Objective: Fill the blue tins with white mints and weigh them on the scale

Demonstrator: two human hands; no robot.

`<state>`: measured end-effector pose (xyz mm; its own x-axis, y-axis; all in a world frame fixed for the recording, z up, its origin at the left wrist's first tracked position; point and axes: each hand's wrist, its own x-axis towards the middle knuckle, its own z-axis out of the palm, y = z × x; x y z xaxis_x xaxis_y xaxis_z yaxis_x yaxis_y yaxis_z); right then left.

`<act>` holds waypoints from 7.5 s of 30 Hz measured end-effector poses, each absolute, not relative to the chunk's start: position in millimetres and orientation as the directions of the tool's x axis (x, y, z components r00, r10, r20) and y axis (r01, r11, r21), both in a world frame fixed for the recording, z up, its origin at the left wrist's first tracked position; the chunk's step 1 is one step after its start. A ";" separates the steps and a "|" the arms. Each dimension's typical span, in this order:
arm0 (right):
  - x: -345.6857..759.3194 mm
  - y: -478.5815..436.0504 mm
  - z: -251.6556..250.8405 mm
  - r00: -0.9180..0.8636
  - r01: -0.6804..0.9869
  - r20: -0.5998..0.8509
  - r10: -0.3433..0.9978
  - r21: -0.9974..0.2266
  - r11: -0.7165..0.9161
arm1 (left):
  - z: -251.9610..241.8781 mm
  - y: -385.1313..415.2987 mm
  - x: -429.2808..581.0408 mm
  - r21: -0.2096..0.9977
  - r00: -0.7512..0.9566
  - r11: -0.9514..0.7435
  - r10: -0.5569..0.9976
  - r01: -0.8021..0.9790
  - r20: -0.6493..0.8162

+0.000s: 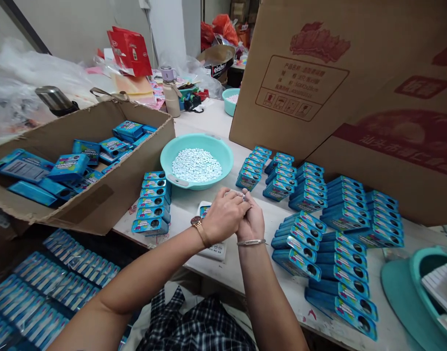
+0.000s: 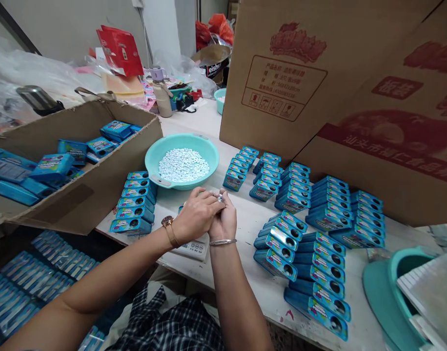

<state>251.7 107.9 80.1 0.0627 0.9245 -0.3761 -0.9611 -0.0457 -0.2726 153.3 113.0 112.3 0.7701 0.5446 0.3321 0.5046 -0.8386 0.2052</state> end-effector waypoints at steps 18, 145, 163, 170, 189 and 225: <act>250.0 118.0 79.4 -0.035 -0.991 -0.457 0.889 -0.099 -0.090 | 118.9 114.3 152.8 0.236 0.742 -0.781 0.624 0.579 0.246; 459.0 -87.0 71.7 0.623 -0.779 -0.261 0.737 -0.292 0.555 | 37.1 51.2 277.0 0.161 0.883 -0.936 0.349 0.313 0.313; 425.1 -57.2 78.6 0.521 -0.844 -0.259 0.813 -0.298 0.446 | 70.1 58.6 152.4 0.441 0.564 -0.676 0.736 0.590 0.374; 364.5 10.9 79.9 0.308 -0.922 -0.326 0.894 -0.333 0.197 | 64.7 127.2 99.6 0.425 0.546 -0.542 0.828 0.725 0.126; 282.4 106.4 69.7 0.246 -0.870 -0.379 0.892 -0.492 0.031 | 55.0 77.1 25.3 0.922 -0.054 -0.195 0.973 0.335 0.225; 220.9 122.4 79.0 0.478 -0.519 -0.096 0.873 -0.833 0.192 | 49.7 135.5 107.7 0.695 0.518 -0.536 0.812 0.479 0.269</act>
<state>220.9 122.4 79.0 0.4777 0.8732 -0.0963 -0.5194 0.1923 -0.8326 107.7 135.5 49.7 0.5176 0.8121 0.2693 0.4793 -0.5359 0.6950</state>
